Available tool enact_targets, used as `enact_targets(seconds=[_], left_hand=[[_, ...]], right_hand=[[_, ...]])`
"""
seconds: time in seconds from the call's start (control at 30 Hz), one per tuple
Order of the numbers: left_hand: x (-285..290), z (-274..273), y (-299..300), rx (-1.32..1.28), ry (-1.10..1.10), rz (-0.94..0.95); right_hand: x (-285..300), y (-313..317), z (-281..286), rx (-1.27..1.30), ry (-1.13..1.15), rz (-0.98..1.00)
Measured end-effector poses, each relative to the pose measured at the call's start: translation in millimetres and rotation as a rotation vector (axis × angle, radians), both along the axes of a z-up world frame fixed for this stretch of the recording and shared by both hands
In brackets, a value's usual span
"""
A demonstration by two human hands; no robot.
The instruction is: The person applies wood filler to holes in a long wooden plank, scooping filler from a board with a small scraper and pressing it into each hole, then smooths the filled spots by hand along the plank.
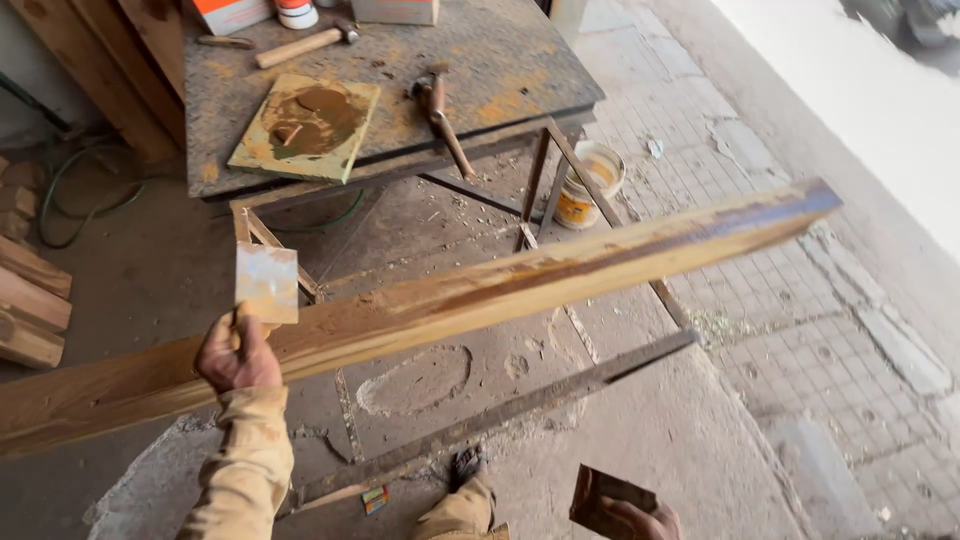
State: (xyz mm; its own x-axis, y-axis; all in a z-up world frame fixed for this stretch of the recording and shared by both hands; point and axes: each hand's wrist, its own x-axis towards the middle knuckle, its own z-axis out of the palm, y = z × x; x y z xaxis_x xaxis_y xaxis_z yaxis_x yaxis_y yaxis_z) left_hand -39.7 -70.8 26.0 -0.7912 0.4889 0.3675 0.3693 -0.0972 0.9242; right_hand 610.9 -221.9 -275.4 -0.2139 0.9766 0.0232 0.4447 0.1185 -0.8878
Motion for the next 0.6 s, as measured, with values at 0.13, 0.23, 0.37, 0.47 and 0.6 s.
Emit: enact_targets(seconds=[0.13, 0.23, 0.37, 0.47, 0.6], left_hand=[[8.0, 16.5, -65.3, -0.168, 0.146, 0.042], [-1.1, 1.2, -110.4, -0.211, 0.106, 0.059], [-3.4, 4.0, -152.9, -0.116, -0.145, 0.017], [-17.5, -13.7, -172.8, -0.163, -0.122, 0.077], [-21.6, -19.4, -188.8, -0.314, 0.130, 0.207]], right_hand=[[-79.5, 33.5, 108.2, -0.389, 0.186, -0.255], [-104.0, 20.1, 125.5, -0.888, 0.541, -0.490], [-109.4, 10.8, 116.7, -0.900, 0.667, -0.435], [-114.1, 13.2, 137.0, -0.867, 0.680, -0.512], [-128.8, 25.3, 186.0, -0.846, 0.793, -0.545]])
